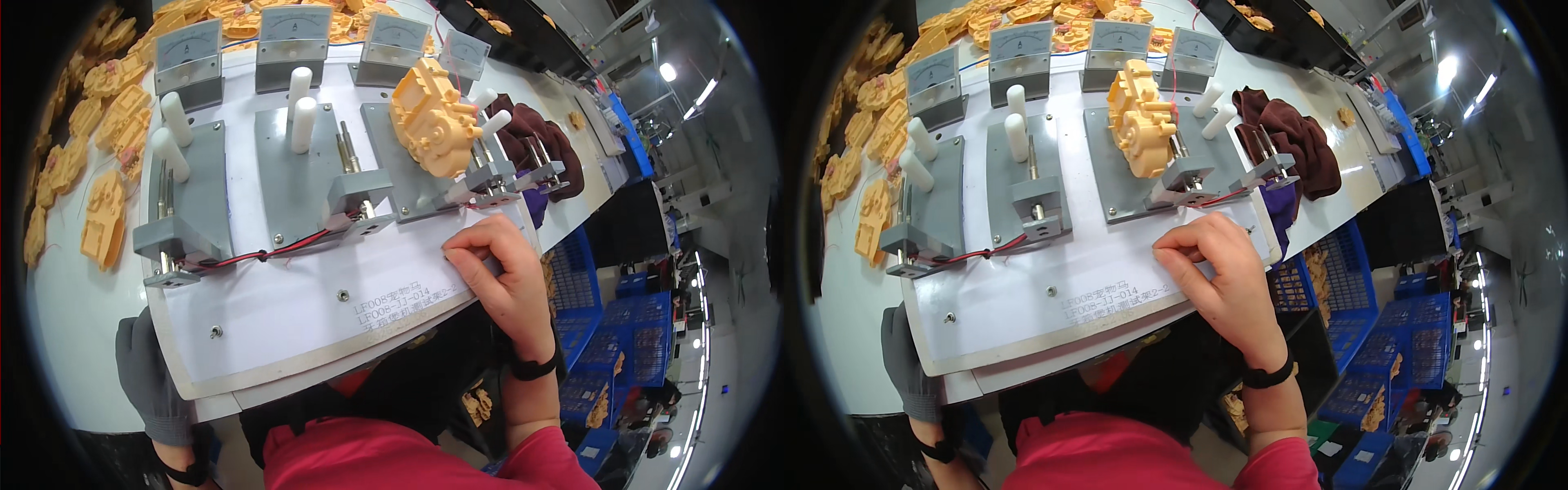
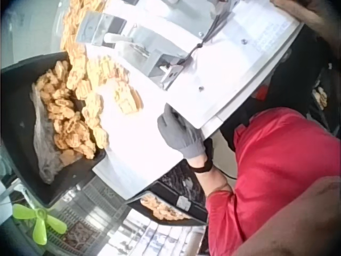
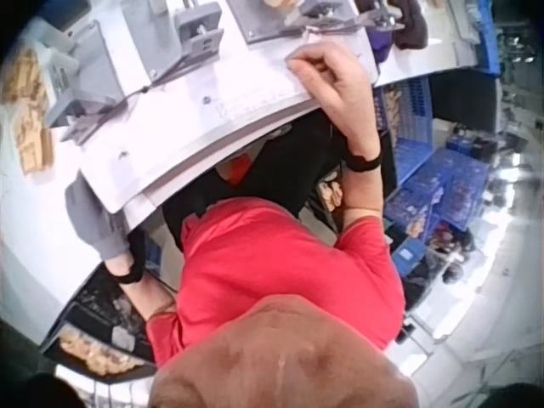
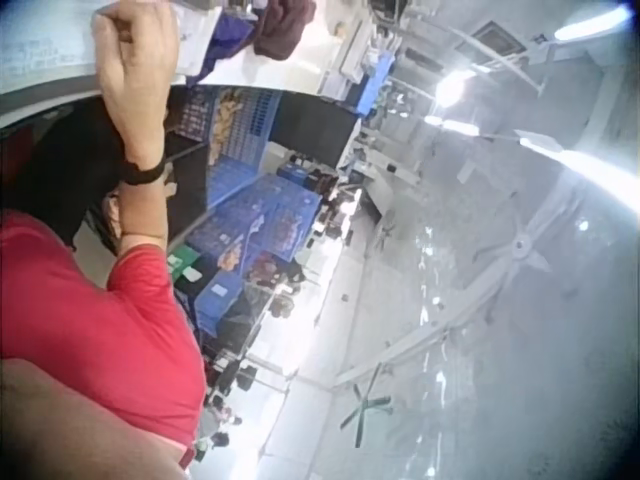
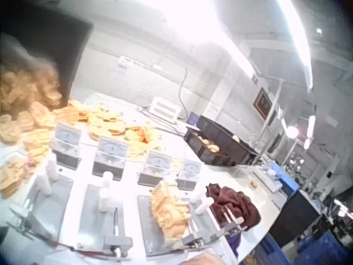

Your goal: The person picks up yellow plastic components from a bin and places them into a testing jig on a white table. They manipulate the parts within the jig, which is connected to wires and meters, and then remove them to place them back into the bin. The person repeats this process for multiple components throughout the video.

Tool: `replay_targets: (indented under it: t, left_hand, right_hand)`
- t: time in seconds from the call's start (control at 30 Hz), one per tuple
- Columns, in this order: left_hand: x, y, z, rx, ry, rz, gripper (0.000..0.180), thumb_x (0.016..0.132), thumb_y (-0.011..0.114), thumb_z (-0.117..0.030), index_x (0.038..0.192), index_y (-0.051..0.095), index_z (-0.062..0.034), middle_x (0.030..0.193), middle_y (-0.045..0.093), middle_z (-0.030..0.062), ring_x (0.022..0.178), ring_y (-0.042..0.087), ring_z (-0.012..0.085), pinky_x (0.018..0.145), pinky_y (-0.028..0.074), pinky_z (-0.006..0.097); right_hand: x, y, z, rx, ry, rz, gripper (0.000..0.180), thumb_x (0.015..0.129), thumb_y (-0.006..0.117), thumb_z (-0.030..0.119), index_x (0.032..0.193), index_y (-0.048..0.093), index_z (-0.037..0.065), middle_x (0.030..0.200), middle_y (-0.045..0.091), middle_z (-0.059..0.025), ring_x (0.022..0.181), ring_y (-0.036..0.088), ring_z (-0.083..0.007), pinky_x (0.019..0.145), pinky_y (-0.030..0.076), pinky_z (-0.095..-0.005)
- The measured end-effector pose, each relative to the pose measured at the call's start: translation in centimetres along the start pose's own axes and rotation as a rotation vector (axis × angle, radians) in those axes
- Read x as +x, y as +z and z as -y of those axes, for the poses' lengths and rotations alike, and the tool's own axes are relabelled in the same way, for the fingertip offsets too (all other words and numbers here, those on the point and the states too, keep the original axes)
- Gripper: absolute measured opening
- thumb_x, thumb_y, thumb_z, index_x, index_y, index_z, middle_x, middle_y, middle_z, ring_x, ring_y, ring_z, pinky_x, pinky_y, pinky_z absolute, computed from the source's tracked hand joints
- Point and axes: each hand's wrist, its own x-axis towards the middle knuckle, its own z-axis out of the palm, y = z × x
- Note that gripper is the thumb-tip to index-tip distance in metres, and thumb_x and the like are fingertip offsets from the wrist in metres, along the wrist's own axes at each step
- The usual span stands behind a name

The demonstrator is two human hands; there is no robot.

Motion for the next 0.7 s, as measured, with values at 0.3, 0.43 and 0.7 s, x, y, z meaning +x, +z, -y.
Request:
replay_targets:
  t: [0.3, 0.43, 0.7]
  left_hand:
    - [-0.12, -0.17, -0.06, 0.027, -0.041, 0.049, 0.038, 0.079, 0.061, -0.019, 0.111, 0.059, 0.0016, 0.091, 0.053, 0.0156, 0.086, 0.053, 0.0335, 0.077, 0.045, 0.039]
    - [-0.04, -0.19, -0.08, 0.010, -0.040, 0.049, 0.038, 0.080, 0.060, -0.020, 0.111, 0.059, 0.0013, 0.092, 0.053, 0.0157, 0.087, 0.053, 0.0337, 0.078, 0.045, 0.039]
    - [-0.09, -0.23, -0.27, 0.033, -0.046, 0.052, 0.038, 0.080, 0.060, -0.022, 0.111, 0.059, 0.0014, 0.091, 0.053, 0.0155, 0.087, 0.053, 0.0336, 0.077, 0.045, 0.038]
  right_hand:
    - [-0.13, 0.73, -0.22, -0.013, -0.009, -0.074, 0.008, 0.084, 0.072, 0.008, 0.090, 0.069, 0.004, 0.087, 0.065, -0.0050, 0.080, 0.060, -0.0204, 0.074, 0.047, -0.0308]
    - [-0.29, 0.93, -0.39, -0.023, -0.020, -0.089, 0.008, 0.083, 0.072, 0.008, 0.090, 0.070, 0.004, 0.088, 0.065, -0.0051, 0.080, 0.060, -0.0208, 0.073, 0.048, -0.0308]
    - [-0.39, 1.02, -0.60, -0.016, -0.037, -0.103, 0.009, 0.083, 0.073, 0.007, 0.091, 0.070, 0.005, 0.088, 0.065, -0.0048, 0.081, 0.060, -0.0208, 0.072, 0.048, -0.0307]
